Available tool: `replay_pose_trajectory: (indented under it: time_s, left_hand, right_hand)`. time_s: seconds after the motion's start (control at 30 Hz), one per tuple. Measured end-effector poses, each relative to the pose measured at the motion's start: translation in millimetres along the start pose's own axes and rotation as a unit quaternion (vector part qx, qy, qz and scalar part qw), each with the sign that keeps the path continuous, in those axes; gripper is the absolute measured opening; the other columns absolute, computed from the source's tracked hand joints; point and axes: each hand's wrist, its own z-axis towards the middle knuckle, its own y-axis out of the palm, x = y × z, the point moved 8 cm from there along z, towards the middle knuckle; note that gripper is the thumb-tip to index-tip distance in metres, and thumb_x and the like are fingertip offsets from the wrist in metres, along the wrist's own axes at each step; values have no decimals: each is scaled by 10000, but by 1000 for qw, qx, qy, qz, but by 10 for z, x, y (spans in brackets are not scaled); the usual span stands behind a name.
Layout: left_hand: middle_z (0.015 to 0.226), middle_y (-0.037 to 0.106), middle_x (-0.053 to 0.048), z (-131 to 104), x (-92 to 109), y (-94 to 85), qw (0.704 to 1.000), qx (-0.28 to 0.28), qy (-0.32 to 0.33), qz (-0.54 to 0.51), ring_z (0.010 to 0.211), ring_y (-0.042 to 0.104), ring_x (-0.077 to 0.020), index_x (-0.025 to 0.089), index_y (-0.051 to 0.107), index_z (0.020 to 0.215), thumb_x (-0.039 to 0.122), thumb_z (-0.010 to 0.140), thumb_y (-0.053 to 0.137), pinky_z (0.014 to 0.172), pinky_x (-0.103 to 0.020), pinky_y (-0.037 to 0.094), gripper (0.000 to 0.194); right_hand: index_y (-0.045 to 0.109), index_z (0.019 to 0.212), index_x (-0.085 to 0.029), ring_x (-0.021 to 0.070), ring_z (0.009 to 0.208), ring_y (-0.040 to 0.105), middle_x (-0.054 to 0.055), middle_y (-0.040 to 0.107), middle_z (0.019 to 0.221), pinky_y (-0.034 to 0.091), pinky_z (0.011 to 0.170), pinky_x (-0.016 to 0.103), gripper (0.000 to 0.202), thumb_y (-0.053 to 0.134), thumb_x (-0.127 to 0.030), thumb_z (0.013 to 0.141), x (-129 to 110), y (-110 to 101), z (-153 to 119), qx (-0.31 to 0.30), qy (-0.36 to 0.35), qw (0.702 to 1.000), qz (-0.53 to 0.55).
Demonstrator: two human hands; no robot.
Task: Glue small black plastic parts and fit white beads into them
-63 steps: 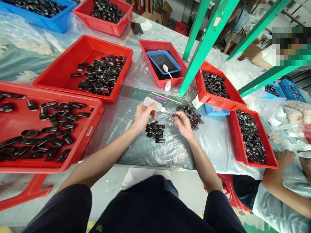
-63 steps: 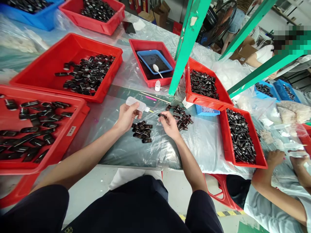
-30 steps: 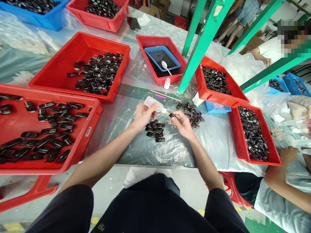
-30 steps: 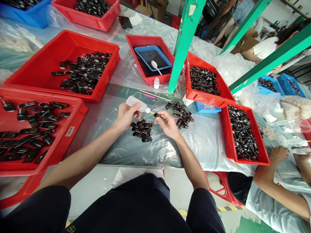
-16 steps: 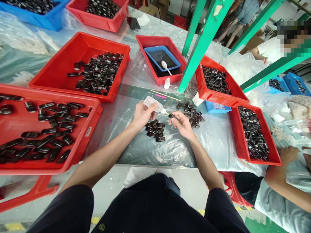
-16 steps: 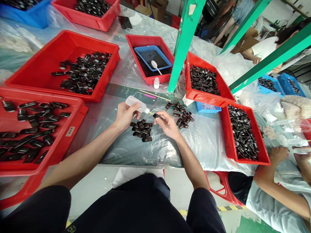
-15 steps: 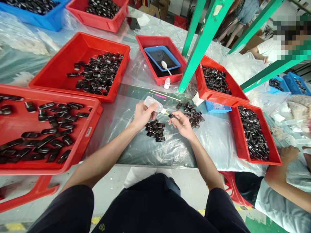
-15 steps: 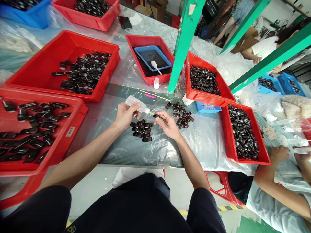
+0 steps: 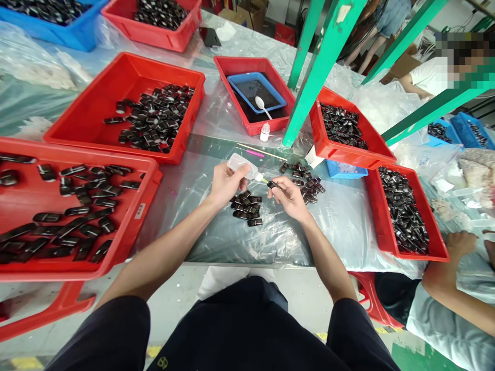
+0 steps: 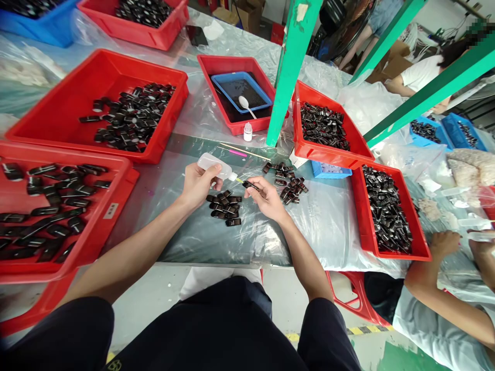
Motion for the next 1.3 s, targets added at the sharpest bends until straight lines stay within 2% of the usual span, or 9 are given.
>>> replay_pose_trajectory:
  time_s: [0.3, 0.47, 0.53, 0.67, 0.77, 1.03, 1.3]
  left_hand:
    - [492, 571, 9, -6, -10, -11, 1000, 7, 0, -16, 373, 490, -101, 167, 688, 684, 627, 686, 868, 397, -241, 360, 494]
    - [467, 558, 15, -11, -2, -16, 999, 14, 0, -29, 377, 488, -102, 168, 684, 679, 622, 700, 863, 403, -242, 371, 488]
    - [468, 560, 17, -14, 4, -14, 999, 18, -2, -39, 378, 489, -100, 166, 689, 684, 622, 688, 873, 399, -241, 372, 492]
    - [495, 579, 14, -19, 13, -5, 998, 24, -4, -57, 392, 502, -99, 161, 698, 700, 625, 664, 889, 393, -239, 382, 503]
    - [503, 581, 15, -19, 0, 4, 998, 21, -8, -64, 396, 504, -95, 160, 693, 700, 615, 666, 890, 394, -235, 392, 496]
    - [460, 555, 22, -25, 11, 11, 998, 15, -10, -58, 371, 472, -88, 169, 671, 675, 607, 677, 873, 387, -228, 374, 483]
    - [488, 581, 11, -23, 1, 20, 998, 9, -15, -68, 391, 499, -97, 174, 673, 684, 584, 680, 867, 392, -228, 387, 454]
  right_hand:
    - [641, 1144, -238, 106, 592, 513, -4, 692, 831, 424, 555, 266, 507, 703, -704, 955, -31, -2, 8, 1, 2, 1000, 18]
    - [706, 1247, -248, 115, 579, 538, 28, 722, 921, 340, 478, 268, 609, 605, -781, 969, 16, -45, 8, 18, 28, 999, 19]
    - [726, 1250, -260, 114, 595, 550, 38, 736, 976, 363, 480, 268, 559, 650, -736, 967, -11, -62, 11, 24, 11, 1000, 14]
    - [750, 1230, -292, 102, 645, 571, 51, 740, 1185, 501, 568, 284, 421, 767, -604, 947, -93, -114, 6, 48, -29, 998, 0]
    - [755, 1226, -294, 109, 658, 578, 58, 739, 1231, 553, 619, 309, 406, 775, -589, 947, -102, -126, 2, 51, -36, 998, -8]
    - [755, 1200, -287, 120, 661, 551, 66, 740, 1230, 536, 611, 324, 426, 778, -615, 929, -78, -134, -6, 72, -50, 996, -27]
    - [759, 1178, -281, 198, 856, 633, 92, 742, 1238, 531, 639, 338, 481, 759, -677, 906, -88, -151, -35, 98, -31, 992, -68]
